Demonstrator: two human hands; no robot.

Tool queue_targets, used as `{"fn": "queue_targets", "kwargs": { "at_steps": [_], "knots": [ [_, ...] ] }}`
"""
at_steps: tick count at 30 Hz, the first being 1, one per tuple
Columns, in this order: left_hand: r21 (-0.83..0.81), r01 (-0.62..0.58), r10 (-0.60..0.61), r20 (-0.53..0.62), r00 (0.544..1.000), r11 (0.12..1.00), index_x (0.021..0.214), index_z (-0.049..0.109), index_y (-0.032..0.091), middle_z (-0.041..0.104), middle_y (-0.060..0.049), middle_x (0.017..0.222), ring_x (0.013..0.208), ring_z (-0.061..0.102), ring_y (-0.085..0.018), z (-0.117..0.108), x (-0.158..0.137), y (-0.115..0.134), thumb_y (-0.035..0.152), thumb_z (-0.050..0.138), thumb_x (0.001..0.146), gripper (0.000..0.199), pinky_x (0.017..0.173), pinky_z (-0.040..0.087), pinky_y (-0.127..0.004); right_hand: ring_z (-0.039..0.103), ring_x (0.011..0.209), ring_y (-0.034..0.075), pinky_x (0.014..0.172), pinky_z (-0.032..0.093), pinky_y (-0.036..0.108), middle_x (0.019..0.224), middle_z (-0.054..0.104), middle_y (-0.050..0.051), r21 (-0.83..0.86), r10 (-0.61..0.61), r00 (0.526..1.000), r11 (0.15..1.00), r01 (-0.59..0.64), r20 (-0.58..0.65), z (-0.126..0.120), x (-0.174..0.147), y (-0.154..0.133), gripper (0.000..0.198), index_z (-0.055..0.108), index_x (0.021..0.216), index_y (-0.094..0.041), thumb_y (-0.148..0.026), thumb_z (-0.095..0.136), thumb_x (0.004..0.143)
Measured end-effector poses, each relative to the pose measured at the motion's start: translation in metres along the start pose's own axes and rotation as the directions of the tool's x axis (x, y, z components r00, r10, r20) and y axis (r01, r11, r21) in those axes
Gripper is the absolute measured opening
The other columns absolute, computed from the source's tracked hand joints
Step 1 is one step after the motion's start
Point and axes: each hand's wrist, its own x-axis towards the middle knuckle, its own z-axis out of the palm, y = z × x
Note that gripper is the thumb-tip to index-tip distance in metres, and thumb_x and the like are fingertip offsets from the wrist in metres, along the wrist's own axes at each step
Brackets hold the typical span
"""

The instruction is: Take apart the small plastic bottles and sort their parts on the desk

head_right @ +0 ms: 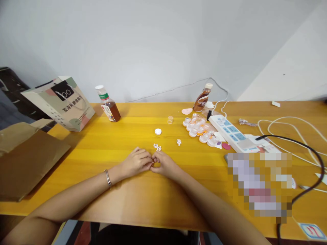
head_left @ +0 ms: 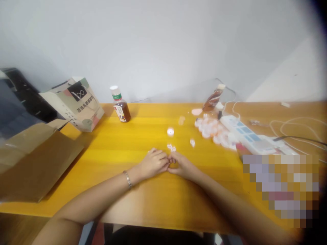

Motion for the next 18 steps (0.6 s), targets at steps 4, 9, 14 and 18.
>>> {"fn": "queue_targets", "kwargs": {
  "at_steps": [4,9,14,18],
  "knots": [
    [0.007,0.012,-0.011,-0.104,0.995,1.000,0.084,0.059,0.018,0.062,-0.002,0.083,0.077,0.052,-0.012,-0.016,-0.004,-0.018,0.028,0.044,0.089,0.019,0.070,0.031,-0.028,0.045,0.062,0.011,0.059,0.039,0.024,0.067,0.048,-0.003,-0.011,0.015,1.000,1.000,-0.015,0.007,-0.002,-0.001,-0.003,0.018,0.049,0.073,-0.019,-0.018,0.065,0.067],
    [0.157,0.062,-0.037,-0.158,0.987,0.986,0.086,0.059,0.018,0.064,-0.003,0.085,0.075,0.053,-0.012,-0.039,-0.032,-0.062,0.026,0.045,0.088,0.015,0.070,0.032,-0.029,0.048,0.065,0.012,0.060,0.040,0.024,0.070,0.052,-0.001,-0.033,0.044,0.998,0.999,-0.042,0.037,-0.004,-0.003,-0.004,0.016,0.052,0.078,-0.019,-0.022,0.065,0.069],
    [0.294,-0.018,0.025,-0.023,0.999,0.956,0.085,0.058,0.017,0.063,-0.003,0.084,0.075,0.052,-0.013,-0.033,-0.058,-0.079,0.021,0.041,0.090,0.018,0.071,0.032,-0.030,0.049,0.066,0.013,0.061,0.041,0.024,0.071,0.052,0.000,-0.027,0.048,0.998,0.999,-0.047,0.032,-0.005,-0.002,-0.005,0.015,0.052,0.079,-0.020,-0.022,0.063,0.069],
    [0.309,-0.071,0.075,-0.001,0.997,0.949,0.088,0.058,0.017,0.063,-0.004,0.087,0.076,0.052,-0.014,-0.026,-0.060,-0.076,0.019,0.041,0.090,0.017,0.071,0.032,-0.031,0.049,0.066,0.013,0.060,0.040,0.024,0.071,0.052,0.000,-0.026,0.046,0.999,0.999,-0.045,0.030,-0.005,-0.001,-0.006,0.015,0.052,0.077,-0.020,-0.022,0.064,0.068]
  ]
}}
